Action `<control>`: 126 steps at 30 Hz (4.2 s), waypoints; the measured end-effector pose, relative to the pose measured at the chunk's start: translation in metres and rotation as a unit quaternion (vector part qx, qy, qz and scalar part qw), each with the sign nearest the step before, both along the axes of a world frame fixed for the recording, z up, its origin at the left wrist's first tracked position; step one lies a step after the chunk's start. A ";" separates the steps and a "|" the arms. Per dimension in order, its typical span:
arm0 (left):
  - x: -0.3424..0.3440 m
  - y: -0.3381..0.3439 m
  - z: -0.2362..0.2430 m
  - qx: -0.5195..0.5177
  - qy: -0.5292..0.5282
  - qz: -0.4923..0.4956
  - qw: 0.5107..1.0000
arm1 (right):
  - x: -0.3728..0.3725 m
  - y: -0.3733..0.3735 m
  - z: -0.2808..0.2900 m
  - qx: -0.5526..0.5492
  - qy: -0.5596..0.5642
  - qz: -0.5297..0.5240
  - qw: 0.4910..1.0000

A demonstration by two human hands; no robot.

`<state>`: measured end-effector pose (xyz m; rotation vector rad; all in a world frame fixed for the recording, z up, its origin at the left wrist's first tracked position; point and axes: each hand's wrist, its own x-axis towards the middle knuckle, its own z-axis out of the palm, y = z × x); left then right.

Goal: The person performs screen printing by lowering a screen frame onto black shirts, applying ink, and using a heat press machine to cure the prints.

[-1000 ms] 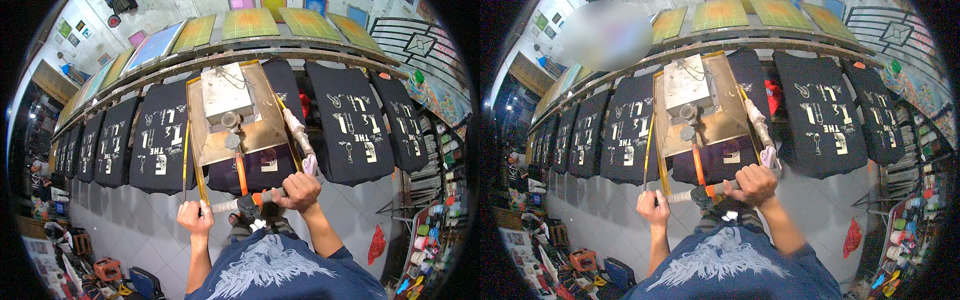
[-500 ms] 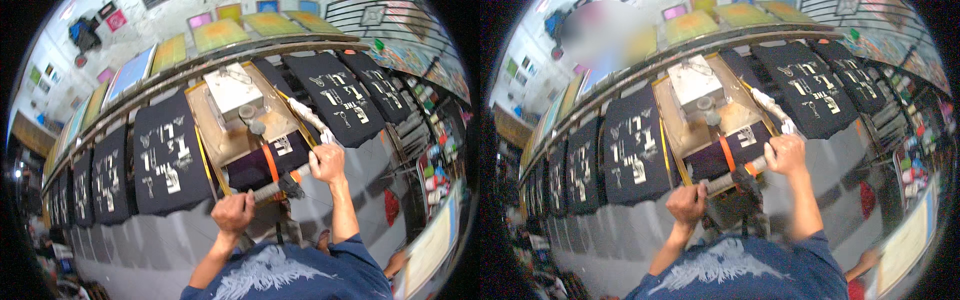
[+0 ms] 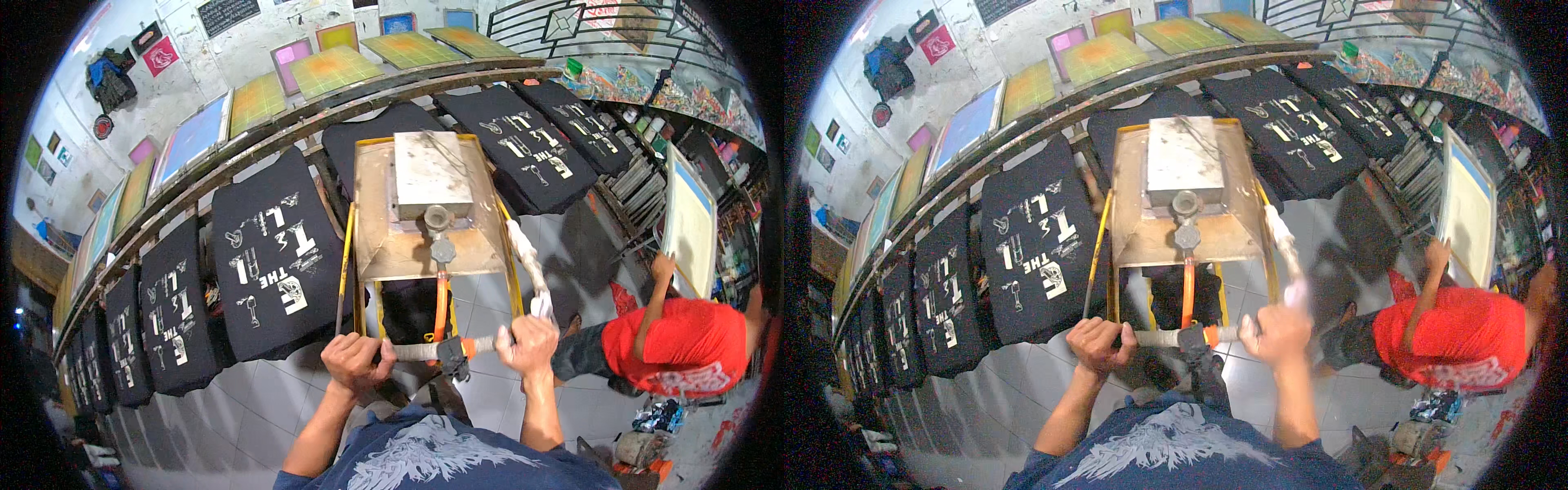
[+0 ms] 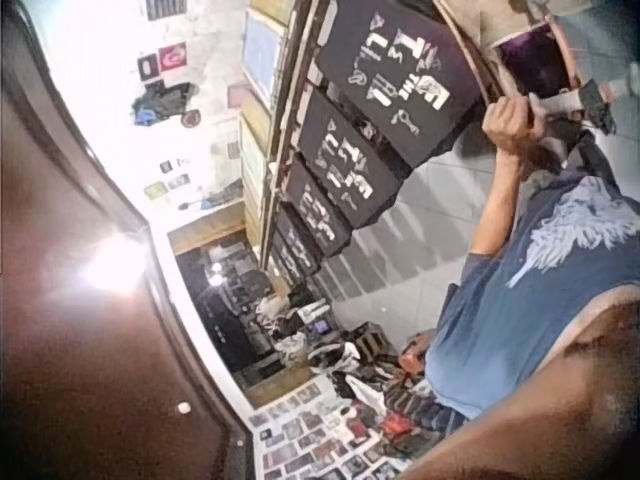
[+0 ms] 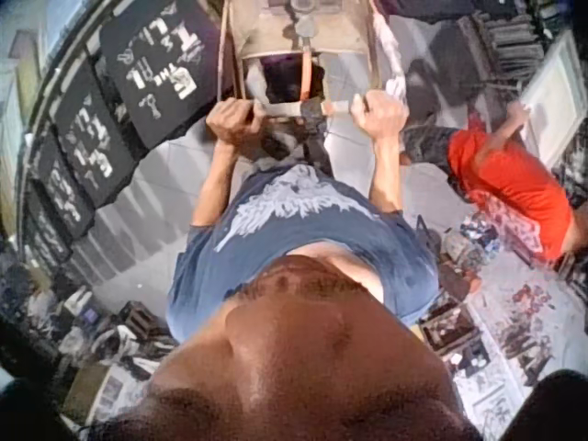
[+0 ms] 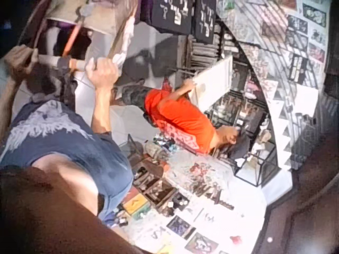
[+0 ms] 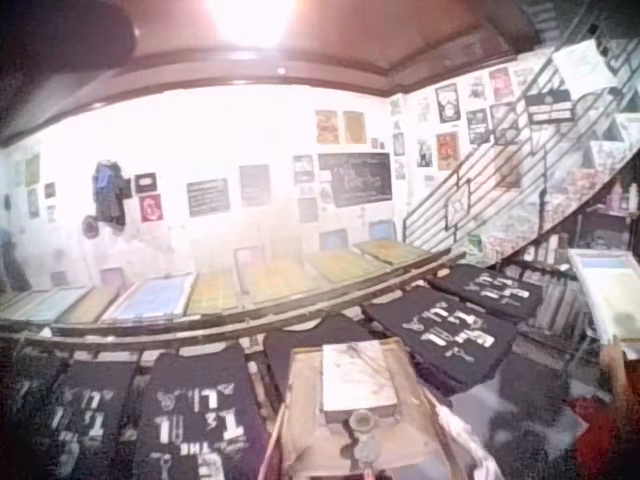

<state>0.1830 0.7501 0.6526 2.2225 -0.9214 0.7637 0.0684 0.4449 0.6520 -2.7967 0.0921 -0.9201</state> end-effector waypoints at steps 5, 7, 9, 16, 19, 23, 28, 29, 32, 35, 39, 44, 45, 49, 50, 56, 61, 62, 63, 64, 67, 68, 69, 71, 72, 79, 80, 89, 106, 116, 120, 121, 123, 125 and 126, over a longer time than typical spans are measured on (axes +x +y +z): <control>0.038 0.036 -0.010 0.006 -0.033 -0.084 0.996 | -0.030 0.051 0.009 0.031 0.031 -0.025 0.999; 0.052 0.040 -0.008 -0.021 -0.037 -0.123 0.991 | -0.037 0.074 0.017 0.060 0.034 -0.035 0.997; 0.069 0.047 -0.014 -0.026 -0.023 -0.129 0.991 | -0.037 0.090 0.021 0.080 0.042 -0.021 0.996; 0.133 0.080 -0.029 -0.029 -0.034 -0.080 0.996 | -0.019 0.123 0.040 0.107 0.178 0.073 0.975; 0.141 0.085 -0.019 -0.053 0.013 -0.057 0.997 | -0.005 0.116 0.050 0.124 0.243 0.147 0.951; 0.130 0.092 -0.014 -0.055 0.053 -0.015 0.997 | 0.003 0.108 0.052 0.172 0.303 0.168 0.922; 0.124 0.094 -0.017 -0.088 0.062 0.004 0.994 | -0.012 0.115 0.043 0.195 0.270 0.109 0.936; 0.121 0.094 -0.015 -0.088 0.056 0.006 0.995 | -0.013 0.117 0.043 0.199 0.269 0.106 0.937; 0.121 0.096 -0.017 -0.074 0.040 0.000 0.996 | -0.013 0.120 0.041 0.179 0.260 0.086 0.945; 0.127 0.101 -0.021 -0.080 0.016 -0.046 0.996 | -0.014 0.128 0.045 0.187 0.274 0.051 0.942; 0.159 0.086 -0.014 -0.070 0.023 -0.090 0.993 | -0.003 0.139 0.045 0.203 0.279 -0.003 0.939; 0.179 0.072 -0.008 -0.069 0.049 -0.105 0.991 | 0.012 0.142 0.042 0.214 0.299 -0.070 0.927; 0.181 0.076 -0.011 -0.059 0.037 -0.116 0.991 | 0.015 0.144 0.038 0.239 0.256 -0.086 0.933; 0.186 0.082 -0.013 -0.070 0.019 -0.162 0.984 | 0.021 0.152 0.046 0.257 0.253 -0.132 0.923; 0.188 0.080 -0.015 -0.085 0.012 -0.163 0.983 | 0.020 0.152 0.041 0.264 0.219 -0.139 0.929; 0.185 0.077 -0.021 -0.106 -0.008 -0.134 0.985 | 0.019 0.165 0.023 0.399 0.048 -0.254 0.880; 0.188 0.082 -0.022 -0.092 0.008 -0.185 0.978 | 0.020 0.166 0.015 0.363 0.013 -0.258 0.895; 0.188 0.081 -0.021 -0.089 0.010 -0.192 0.977 | 0.020 0.165 0.015 0.366 0.006 -0.246 0.897; 0.188 0.080 -0.021 -0.087 0.013 -0.199 0.976 | 0.019 0.165 0.018 0.354 0.011 -0.249 0.902; 0.188 0.083 -0.020 -0.082 0.014 -0.201 0.976 | 0.022 0.166 0.020 0.306 0.053 -0.259 0.915; 0.190 0.085 -0.020 -0.086 0.001 -0.200 0.976 | 0.030 0.174 0.026 0.167 0.147 -0.297 0.928; 0.189 0.083 -0.020 -0.094 0.002 -0.202 0.975 | 0.036 0.183 0.026 0.128 0.156 -0.319 0.926; 0.191 0.081 -0.022 -0.109 -0.020 -0.208 0.972 | 0.040 0.191 0.025 0.091 0.166 -0.341 0.921; 0.191 0.080 -0.022 -0.106 -0.023 -0.200 0.974 | 0.047 0.196 0.028 0.134 0.124 -0.359 0.915; 0.190 0.079 -0.023 -0.105 -0.022 -0.198 0.974 | 0.046 0.197 0.029 0.155 0.104 -0.370 0.910; 0.189 0.084 -0.022 -0.096 -0.005 -0.200 0.975 | 0.050 0.201 0.011 0.058 -0.035 -0.350 0.934; 0.190 0.083 -0.022 -0.098 -0.005 -0.202 0.974 | 0.049 0.201 0.011 0.050 -0.043 -0.346 0.936; 0.188 0.082 -0.024 -0.096 -0.014 -0.189 0.977 | 0.046 0.197 0.003 0.036 -0.084 -0.332 0.939; 0.187 0.081 -0.023 -0.087 -0.022 -0.185 0.979 | 0.045 0.195 0.001 0.009 -0.115 -0.319 0.941; 0.188 0.081 -0.025 -0.086 -0.032 -0.188 0.978 | 0.047 0.197 0.003 0.016 -0.121 -0.324 0.938; 0.188 0.080 -0.024 -0.091 -0.030 -0.187 0.978 | 0.047 0.197 0.004 0.020 -0.130 -0.319 0.938; 0.187 0.079 -0.024 -0.092 -0.029 -0.189 0.977 | 0.046 0.197 0.003 0.017 -0.131 -0.321 0.938; 0.187 0.081 -0.025 -0.086 -0.018 -0.192 0.977 | 0.047 0.196 0.002 0.016 -0.135 -0.320 0.938; 0.187 0.081 -0.025 -0.083 -0.012 -0.195 0.977 | 0.046 0.197 0.003 0.010 -0.129 -0.323 0.937; 0.187 0.081 -0.026 -0.084 -0.012 -0.194 0.977 | 0.045 0.197 0.004 0.005 -0.122 -0.325 0.938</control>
